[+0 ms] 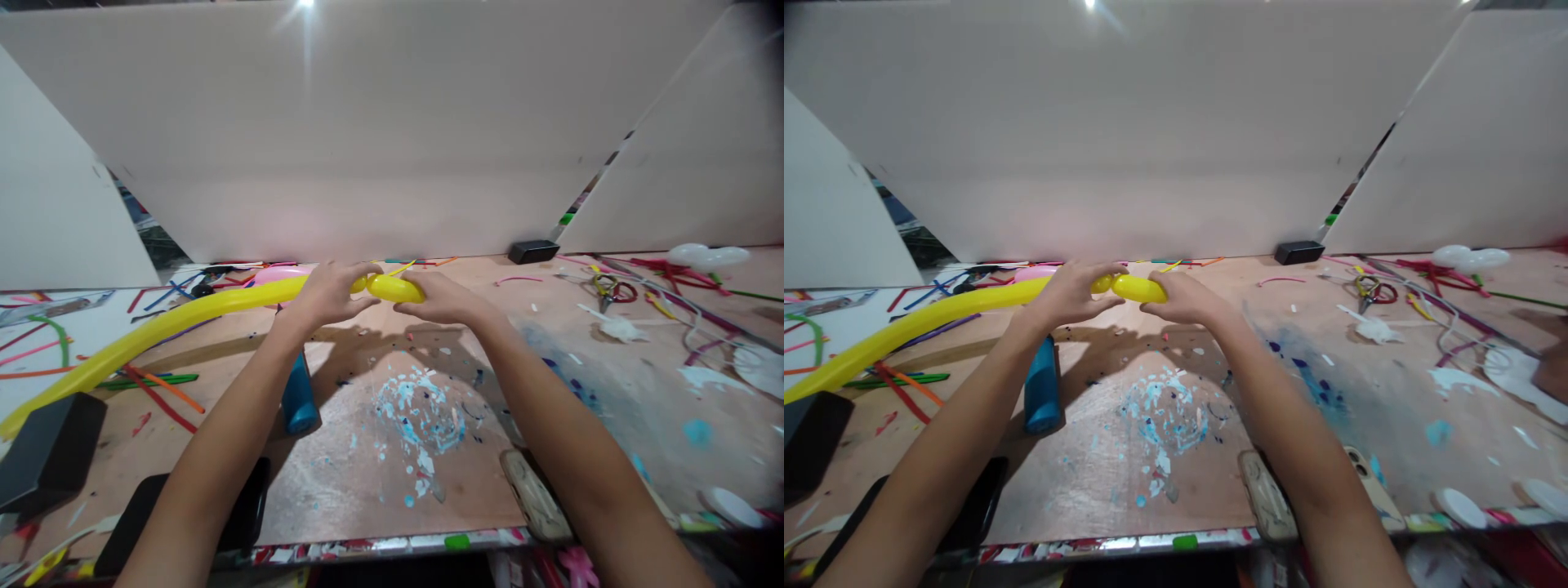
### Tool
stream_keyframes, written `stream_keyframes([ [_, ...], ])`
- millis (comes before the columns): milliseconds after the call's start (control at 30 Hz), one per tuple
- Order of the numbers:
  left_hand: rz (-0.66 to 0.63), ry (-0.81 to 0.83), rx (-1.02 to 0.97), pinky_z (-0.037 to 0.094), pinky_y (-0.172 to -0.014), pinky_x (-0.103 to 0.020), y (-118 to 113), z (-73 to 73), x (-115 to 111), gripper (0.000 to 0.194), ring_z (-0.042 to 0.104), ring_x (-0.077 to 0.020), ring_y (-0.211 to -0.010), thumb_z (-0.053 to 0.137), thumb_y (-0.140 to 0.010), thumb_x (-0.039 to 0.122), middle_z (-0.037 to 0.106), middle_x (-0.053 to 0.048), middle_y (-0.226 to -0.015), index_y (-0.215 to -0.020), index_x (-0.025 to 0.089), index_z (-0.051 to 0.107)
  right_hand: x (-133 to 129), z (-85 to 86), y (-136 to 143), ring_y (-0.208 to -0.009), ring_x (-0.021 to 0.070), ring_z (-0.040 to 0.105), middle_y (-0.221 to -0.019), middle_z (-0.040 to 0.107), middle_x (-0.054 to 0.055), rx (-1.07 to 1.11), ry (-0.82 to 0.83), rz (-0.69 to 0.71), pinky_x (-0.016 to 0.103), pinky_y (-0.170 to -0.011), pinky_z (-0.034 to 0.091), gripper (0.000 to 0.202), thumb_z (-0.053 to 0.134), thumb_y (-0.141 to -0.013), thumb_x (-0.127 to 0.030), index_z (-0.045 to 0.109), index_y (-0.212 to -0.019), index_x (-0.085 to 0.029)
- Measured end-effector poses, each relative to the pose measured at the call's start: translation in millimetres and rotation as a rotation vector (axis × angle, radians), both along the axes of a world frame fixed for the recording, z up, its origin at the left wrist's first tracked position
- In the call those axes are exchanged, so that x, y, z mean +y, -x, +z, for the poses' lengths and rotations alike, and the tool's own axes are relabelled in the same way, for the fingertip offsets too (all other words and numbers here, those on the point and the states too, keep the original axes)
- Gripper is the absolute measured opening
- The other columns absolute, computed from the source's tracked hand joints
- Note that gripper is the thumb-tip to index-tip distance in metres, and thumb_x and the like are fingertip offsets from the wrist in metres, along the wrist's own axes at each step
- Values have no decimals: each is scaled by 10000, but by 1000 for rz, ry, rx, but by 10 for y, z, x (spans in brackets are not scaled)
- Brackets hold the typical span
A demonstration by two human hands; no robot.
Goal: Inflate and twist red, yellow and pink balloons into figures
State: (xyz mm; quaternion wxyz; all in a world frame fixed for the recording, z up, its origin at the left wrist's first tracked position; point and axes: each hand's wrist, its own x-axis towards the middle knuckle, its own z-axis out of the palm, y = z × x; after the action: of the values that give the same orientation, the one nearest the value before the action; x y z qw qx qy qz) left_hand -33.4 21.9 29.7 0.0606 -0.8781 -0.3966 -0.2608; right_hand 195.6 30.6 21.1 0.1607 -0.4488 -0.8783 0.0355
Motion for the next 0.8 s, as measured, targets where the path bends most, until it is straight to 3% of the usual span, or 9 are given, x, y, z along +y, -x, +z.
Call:
stream_keyframes([
  [100, 67, 14, -9, 445, -825, -359, -18, 4, -8, 525, 659, -270, -957, 593, -839, 542, 716, -99, -1110, -1254, 223, 632, 6, -1, 38, -909, 277, 641, -1055, 701, 110, 28, -204, -139, 332, -712, 413, 395, 682, -789, -352, 583, -1130, -177],
  [167, 107, -2, -5, 440, -811, -359, -13, 11, 1, 470, 659, -262, -929, 567, -873, 501, 723, -94, -1072, -1251, 231, 640, 10, -4, 60, -906, 280, 641, -1032, 705, 99, 51, -270, -151, 339, -723, 413, 430, 695, -781, -375, 577, -1149, -187],
  [300, 53, -94, 44, 408, -859, -364, 15, 14, 35, 367, 624, -246, -1000, 608, -874, 337, 691, -60, -1124, -1235, 279, 645, 25, -29, 38, -920, 268, 636, -1050, 698, 107, 10, -197, -21, 337, -751, 421, 436, 656, -809, -458, 583, -1147, -191],
  [433, 52, -118, 87, 377, -907, -389, -4, -6, 39, 358, 612, -235, -1015, 600, -863, 226, 681, -42, -1128, -1207, 302, 659, 51, -72, 10, -912, 269, 626, -1035, 685, 120, -18, -183, -42, 322, -707, 408, 358, 673, -777, -313, 555, -1083, -170],
  [600, 81, -73, 72, 398, -881, -393, -32, -18, 32, 461, 597, -273, -1037, 666, -820, 461, 694, -87, -1120, -1215, 225, 655, 62, -68, 43, -819, 259, 617, -970, 680, 109, 48, -295, -197, 324, -656, 386, 356, 563, -762, -144, 508, -1113, -170],
  [700, 92, -75, 68, 399, -872, -386, -8, -10, 52, 442, 599, -264, -1027, 642, -844, 465, 698, -90, -1106, -1211, 219, 657, 58, -47, 39, -973, 282, 605, -1107, 664, 128, 84, -379, -153, 355, -775, 412, 420, 598, -778, -197, 510, -1188, -172],
  [800, 112, -123, 69, 391, -863, -382, 41, 14, 68, 389, 597, -257, -1008, 634, -862, 390, 695, -81, -1072, -1226, 255, 650, 63, -30, -10, -1021, 291, 600, -1147, 665, 123, 73, -297, -83, 363, -811, 424, 457, 653, -788, -341, 541, -1202, -185],
])
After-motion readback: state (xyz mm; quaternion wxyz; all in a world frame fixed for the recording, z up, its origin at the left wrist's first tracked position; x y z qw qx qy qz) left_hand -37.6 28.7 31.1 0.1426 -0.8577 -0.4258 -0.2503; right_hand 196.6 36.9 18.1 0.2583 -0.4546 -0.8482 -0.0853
